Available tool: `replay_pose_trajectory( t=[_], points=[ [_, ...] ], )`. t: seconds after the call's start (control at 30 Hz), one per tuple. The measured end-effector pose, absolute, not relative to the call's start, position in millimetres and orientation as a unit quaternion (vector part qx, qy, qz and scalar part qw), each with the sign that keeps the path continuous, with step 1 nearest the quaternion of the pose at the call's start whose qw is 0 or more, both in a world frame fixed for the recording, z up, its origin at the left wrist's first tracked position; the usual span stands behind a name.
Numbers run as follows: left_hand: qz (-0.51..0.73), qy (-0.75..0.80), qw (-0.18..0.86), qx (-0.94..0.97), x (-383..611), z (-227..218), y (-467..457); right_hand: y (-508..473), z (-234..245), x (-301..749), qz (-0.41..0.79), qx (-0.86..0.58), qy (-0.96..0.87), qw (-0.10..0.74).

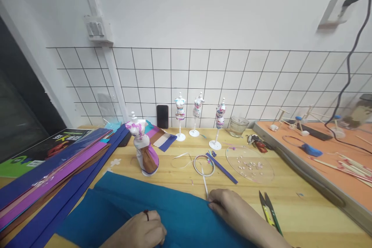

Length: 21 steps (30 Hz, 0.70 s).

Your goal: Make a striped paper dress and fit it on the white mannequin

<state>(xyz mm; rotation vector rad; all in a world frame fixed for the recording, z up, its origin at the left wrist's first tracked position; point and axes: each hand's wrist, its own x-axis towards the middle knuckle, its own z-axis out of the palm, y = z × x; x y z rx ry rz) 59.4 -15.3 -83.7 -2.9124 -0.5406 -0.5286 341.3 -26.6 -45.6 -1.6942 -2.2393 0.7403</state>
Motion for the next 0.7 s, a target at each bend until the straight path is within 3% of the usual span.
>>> replay_pose_trajectory(
  t=[0.3,0.57,0.7],
  points=[
    [-0.156,-0.168,0.010,-0.973,61,-71,-22,-30,-42,341,0.254,-0.587,-0.763,0.092],
    [-0.158,-0.168,-0.019,-0.973,59,-89,-14,-37,-48,327,0.278,-0.566,-0.768,0.113],
    [-0.156,-0.253,-0.075,-0.952,59,-104,-13,-37,-55,321,0.264,-0.558,-0.778,0.116]
  ],
)
